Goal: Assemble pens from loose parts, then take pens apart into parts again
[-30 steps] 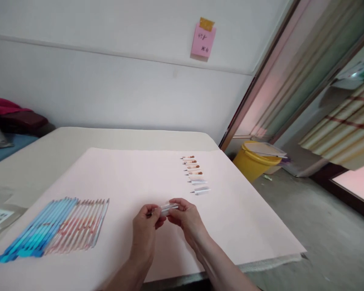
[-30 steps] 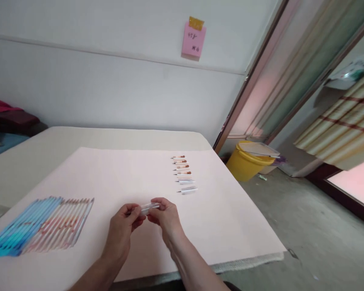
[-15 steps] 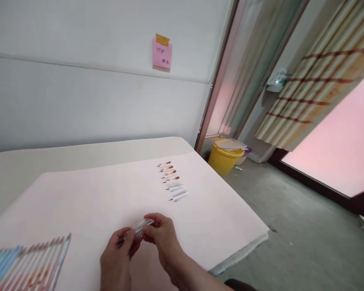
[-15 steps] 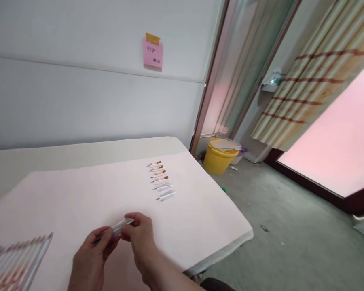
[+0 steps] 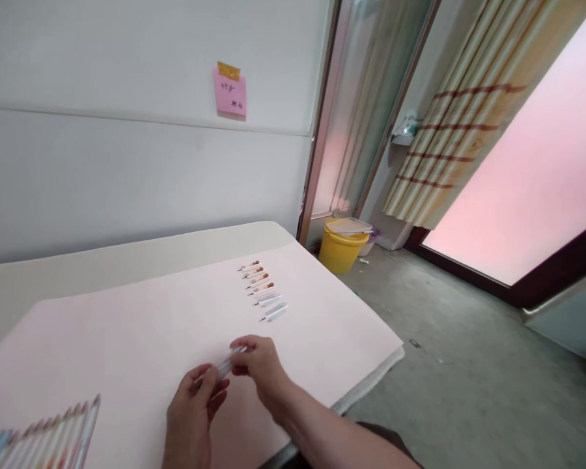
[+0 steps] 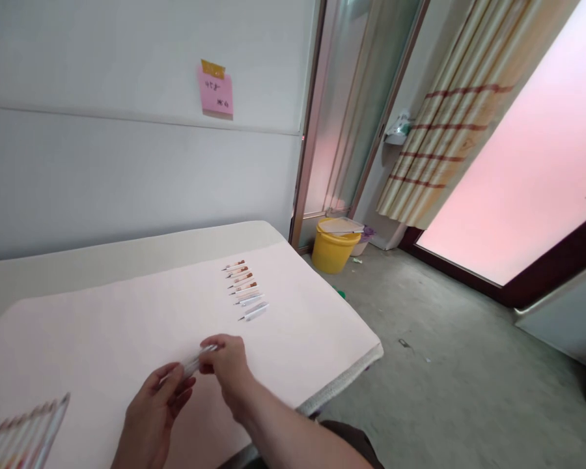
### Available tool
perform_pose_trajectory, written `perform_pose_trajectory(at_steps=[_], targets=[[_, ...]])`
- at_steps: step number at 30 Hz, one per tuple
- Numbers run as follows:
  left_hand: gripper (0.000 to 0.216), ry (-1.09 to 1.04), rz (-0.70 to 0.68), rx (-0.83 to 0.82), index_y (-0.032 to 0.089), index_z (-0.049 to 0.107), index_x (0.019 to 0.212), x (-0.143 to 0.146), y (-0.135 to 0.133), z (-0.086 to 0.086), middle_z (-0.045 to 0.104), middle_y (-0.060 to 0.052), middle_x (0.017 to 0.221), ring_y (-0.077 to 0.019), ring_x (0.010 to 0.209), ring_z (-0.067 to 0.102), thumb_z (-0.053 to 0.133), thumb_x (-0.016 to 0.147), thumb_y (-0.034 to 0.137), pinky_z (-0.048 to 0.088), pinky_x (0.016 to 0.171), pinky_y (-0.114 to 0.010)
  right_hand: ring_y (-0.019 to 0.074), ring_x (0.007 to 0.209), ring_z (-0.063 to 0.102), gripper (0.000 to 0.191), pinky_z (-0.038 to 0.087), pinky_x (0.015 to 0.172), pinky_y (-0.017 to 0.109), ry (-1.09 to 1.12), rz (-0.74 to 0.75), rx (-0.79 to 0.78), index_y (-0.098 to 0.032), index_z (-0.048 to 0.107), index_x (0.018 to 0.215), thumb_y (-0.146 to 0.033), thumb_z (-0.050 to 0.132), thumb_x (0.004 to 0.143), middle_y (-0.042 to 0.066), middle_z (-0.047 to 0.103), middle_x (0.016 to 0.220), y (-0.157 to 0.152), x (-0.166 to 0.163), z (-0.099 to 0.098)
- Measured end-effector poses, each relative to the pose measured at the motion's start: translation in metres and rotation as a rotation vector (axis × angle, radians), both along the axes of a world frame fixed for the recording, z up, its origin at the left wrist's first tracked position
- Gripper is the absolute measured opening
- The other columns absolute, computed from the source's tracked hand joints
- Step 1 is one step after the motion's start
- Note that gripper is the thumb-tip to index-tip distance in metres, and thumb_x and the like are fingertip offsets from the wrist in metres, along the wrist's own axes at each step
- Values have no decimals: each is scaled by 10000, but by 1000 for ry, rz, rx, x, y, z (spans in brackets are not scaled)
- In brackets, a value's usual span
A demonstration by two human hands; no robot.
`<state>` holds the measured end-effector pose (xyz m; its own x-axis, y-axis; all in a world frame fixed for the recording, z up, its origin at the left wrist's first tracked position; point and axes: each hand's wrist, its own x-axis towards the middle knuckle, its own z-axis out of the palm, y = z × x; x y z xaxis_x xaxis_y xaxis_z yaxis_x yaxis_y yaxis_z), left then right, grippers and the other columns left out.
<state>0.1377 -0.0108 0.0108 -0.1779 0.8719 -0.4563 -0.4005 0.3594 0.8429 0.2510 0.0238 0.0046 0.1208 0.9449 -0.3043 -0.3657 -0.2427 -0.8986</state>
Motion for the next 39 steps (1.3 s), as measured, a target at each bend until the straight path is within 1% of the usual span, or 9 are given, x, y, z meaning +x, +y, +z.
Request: perform_pose_trajectory(at_steps=[2,5,10,13,22,27,31,34,39], targets=[[416,0,-42,21,190,555,1011,-1,-1,2,649,-39,830,-156,739,647,724,652,317,522,681,-271,96,457,526,223,456,494,244,-26,-16,-3,-114,658,720,-126,642,498,-20,583,520,6,12,-1],[472,12,-81,0,191,523,1061,-5,-3,3,648,-65,871,-160,728,647,731,651,300,521,659,-285,104,475,539,233,469,497,244,-89,-64,-8,-117,658,712,-127,652,479,-22,585,532,17,43,-5],[413,12,-100,-3,174,543,1034,-14,-3,7,647,-101,914,-170,750,644,717,669,257,518,661,-290,94,445,513,195,446,465,230,-220,-165,-8,-118,634,691,-147,651,499,-31,560,504,30,109,-17],[385,21,-96,2,173,548,1021,-15,-2,11,646,-109,937,-167,756,640,708,677,240,517,665,-285,98,461,523,182,443,473,229,-267,-179,0,-115,626,698,-155,643,522,-14,572,527,32,130,-28],[354,19,-124,-14,174,555,1004,-15,0,8,646,-115,956,-158,749,636,699,684,220,516,642,-265,105,470,521,231,440,499,247,-431,-123,37,-106,640,788,-235,618,598,-8,554,554,38,133,-47],[352,35,-125,-11,169,554,1008,-15,1,9,653,-116,953,-161,751,638,695,687,209,522,645,-268,124,536,530,239,438,529,254,-660,-112,63,-146,664,828,-267,577,640,-10,572,606,40,138,-57],[335,59,-127,-17,166,560,996,-14,1,12,657,-116,949,-153,736,637,691,691,204,522,637,-261,156,667,561,226,456,627,276,-878,-124,89,-188,675,845,-244,549,665,3,615,712,43,140,-62],[332,53,-129,-17,169,565,994,-14,1,13,658,-114,953,-147,735,635,692,690,202,519,637,-254,178,768,574,247,455,720,303,-1033,-125,118,-182,676,895,-222,527,702,41,630,845,42,143,-59],[338,47,-140,-16,170,572,996,-15,1,15,658,-113,950,-152,752,636,698,685,208,520,647,-257,233,967,513,296,427,806,342,-1293,-52,242,-197,668,972,-133,497,738,81,603,1033,27,148,-43]])
